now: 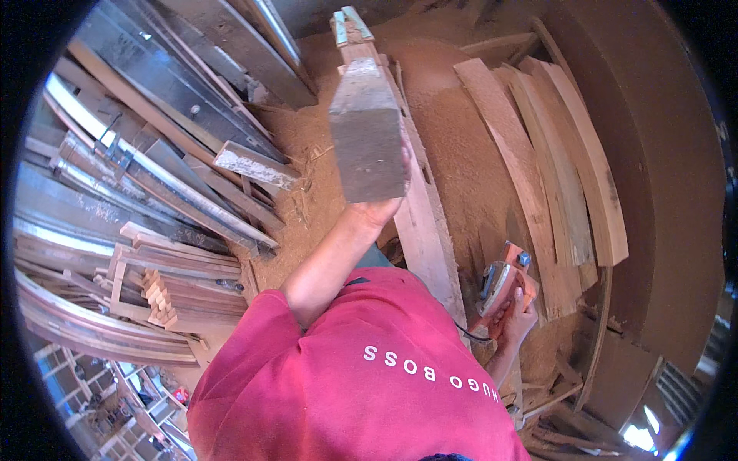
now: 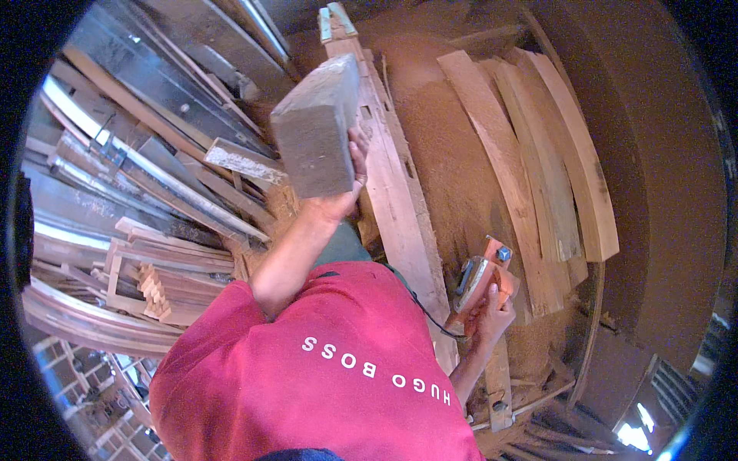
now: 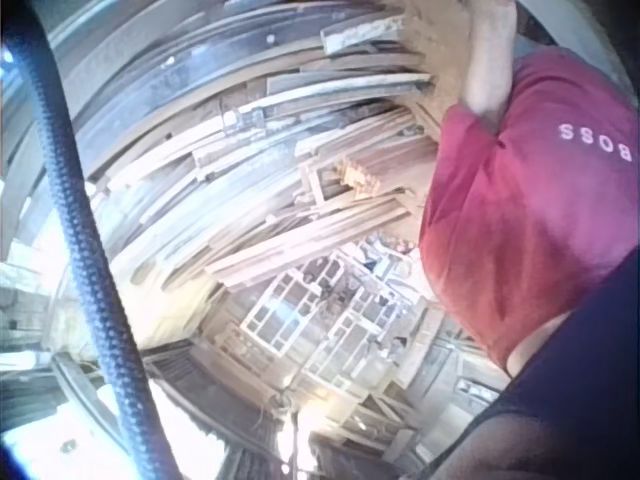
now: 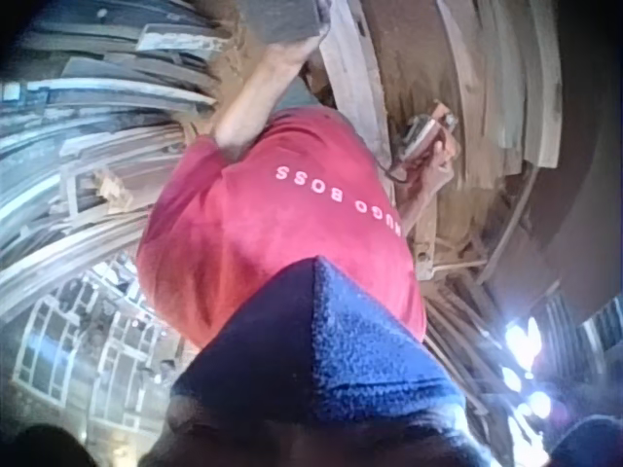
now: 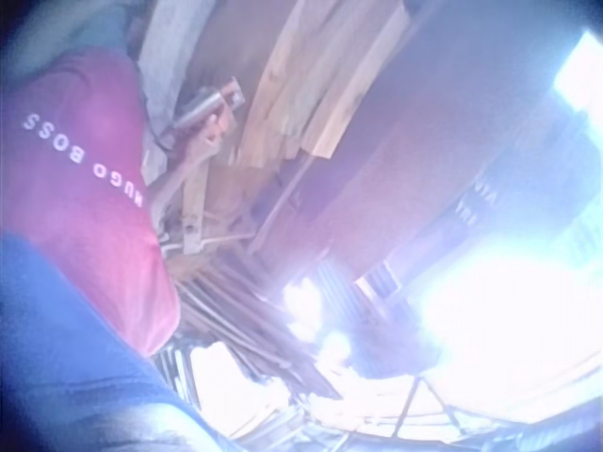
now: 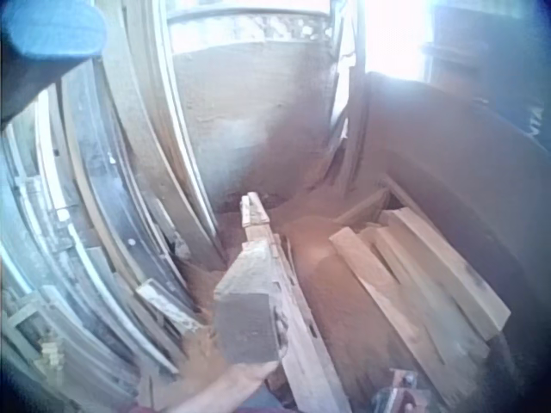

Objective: The person uses an electric hand planer to smooth a long piece of lumber, then uses a hammer and a chisel to carve out segments of the wood.

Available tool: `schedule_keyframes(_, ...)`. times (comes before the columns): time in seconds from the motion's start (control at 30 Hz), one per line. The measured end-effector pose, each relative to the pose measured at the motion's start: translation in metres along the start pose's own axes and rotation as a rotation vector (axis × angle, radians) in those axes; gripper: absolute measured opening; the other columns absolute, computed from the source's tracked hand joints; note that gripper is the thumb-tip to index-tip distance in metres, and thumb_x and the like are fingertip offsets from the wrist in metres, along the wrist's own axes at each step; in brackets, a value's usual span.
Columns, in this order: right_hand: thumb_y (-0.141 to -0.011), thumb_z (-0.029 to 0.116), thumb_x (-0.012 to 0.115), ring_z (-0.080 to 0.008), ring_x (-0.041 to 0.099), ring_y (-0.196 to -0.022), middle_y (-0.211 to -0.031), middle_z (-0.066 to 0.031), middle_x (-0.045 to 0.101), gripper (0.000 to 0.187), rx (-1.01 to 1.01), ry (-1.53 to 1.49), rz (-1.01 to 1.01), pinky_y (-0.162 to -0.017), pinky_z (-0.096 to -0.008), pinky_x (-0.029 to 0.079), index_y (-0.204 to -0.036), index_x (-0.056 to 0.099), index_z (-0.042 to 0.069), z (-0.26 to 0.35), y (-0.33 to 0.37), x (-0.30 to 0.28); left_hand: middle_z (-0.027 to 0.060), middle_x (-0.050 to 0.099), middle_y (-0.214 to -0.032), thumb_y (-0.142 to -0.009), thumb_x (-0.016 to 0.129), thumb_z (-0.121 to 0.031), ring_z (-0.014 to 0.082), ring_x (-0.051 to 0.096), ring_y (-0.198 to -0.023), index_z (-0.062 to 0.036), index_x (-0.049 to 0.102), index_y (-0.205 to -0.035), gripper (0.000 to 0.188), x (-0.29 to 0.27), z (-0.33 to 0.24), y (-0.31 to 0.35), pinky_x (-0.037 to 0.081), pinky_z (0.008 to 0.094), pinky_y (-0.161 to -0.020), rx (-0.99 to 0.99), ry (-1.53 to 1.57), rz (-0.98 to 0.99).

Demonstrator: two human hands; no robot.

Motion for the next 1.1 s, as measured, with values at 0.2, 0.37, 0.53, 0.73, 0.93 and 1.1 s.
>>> schedule_keyframes(0.2, -0.094, 0.031, 0.071, -0.0092, 0.053, -0.051, -0.065, -0.0013, 0.059, 0.031, -0.083, -0.007, 0.021, -0.046, -0.0250, 0.041, -0.082, 0.063, 0.003, 0.021, 0.012, 0.009, 0.0088, 0.065, -0.128, -0.095, 0.045, -0.057, 0.0299, 0.062, -0.116, -0.0157, 0.064, -0.129, 0.057, -0.005, 0.011, 0.004, 0.051, 0.0461, -0.099, -0.018, -0.068, 0.018)
schedule_keyframes(0.37, -0.094, 0.035, 0.071, -0.0090, 0.053, -0.050, -0.063, -0.0017, 0.059, 0.035, -0.085, -0.057, 0.094, -0.045, -0.0252, 0.041, -0.080, 0.063, 0.004, 0.031, 0.018, 0.019, 0.0079, 0.061, -0.134, -0.095, 0.040, -0.063, 0.0304, 0.057, -0.121, -0.0170, 0.059, -0.135, 0.064, 0.001, 0.026, 0.005, 0.045, 0.0487, -0.104, -0.033, -0.084, 0.070)
schedule_keyframes(0.53, -0.094, 0.035, 0.071, -0.0089, 0.053, -0.052, -0.064, -0.0009, 0.059, 0.037, -0.067, -0.013, 0.092, -0.048, -0.0262, 0.041, -0.076, 0.063, 0.004, 0.016, 0.010, 0.019, 0.0078, 0.060, -0.134, -0.092, 0.042, -0.068, 0.0306, 0.057, -0.120, -0.0173, 0.056, -0.136, 0.068, -0.002, 0.027, 0.001, 0.044, 0.0492, -0.104, -0.083, -0.085, 0.162)
schedule_keyframes(0.73, -0.093, 0.035, 0.072, -0.0073, 0.050, -0.060, -0.066, 0.0019, 0.057, 0.037, -0.078, 0.086, 0.024, -0.054, -0.0262, 0.040, -0.077, 0.063, 0.003, -0.005, -0.006, -0.001, 0.0157, 0.062, -0.132, -0.092, 0.051, -0.064, 0.0352, 0.059, -0.120, -0.0170, 0.056, -0.135, 0.064, -0.038, 0.016, 0.031, 0.042, 0.0533, -0.109, -0.131, -0.521, -0.250)
schedule_keyframes(0.93, -0.093, 0.035, 0.072, -0.0069, 0.049, -0.061, -0.069, 0.0026, 0.057, 0.035, -0.015, 0.080, 0.029, -0.054, -0.0260, 0.040, -0.083, 0.066, 0.002, -0.013, 0.002, -0.004, 0.0154, 0.049, -0.142, -0.087, 0.053, -0.075, 0.0278, 0.052, -0.127, -0.0112, 0.034, -0.152, 0.093, -0.147, -0.004, 0.053, 0.046, 0.0446, -0.104, -0.131, -0.978, -0.619)
schedule_keyframes(1.1, -0.094, 0.033, 0.071, -0.0074, 0.051, -0.062, -0.071, 0.0025, 0.058, 0.034, 0.092, 0.063, -0.014, -0.055, -0.0259, 0.041, -0.086, 0.066, 0.001, -0.017, 0.010, -0.011, 0.0142, 0.049, -0.140, -0.086, 0.059, -0.069, 0.0285, 0.052, -0.126, -0.0104, 0.031, -0.151, 0.092, -0.178, -0.007, 0.040, 0.048, 0.0468, -0.102, -0.025, -1.175, -0.519)
Point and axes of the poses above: each hand's wrist, its own y-axis away from the middle knuckle, its own x-axis out of the palm, z = x × y, the point moved 7 cm from there along -y, towards the middle knuckle
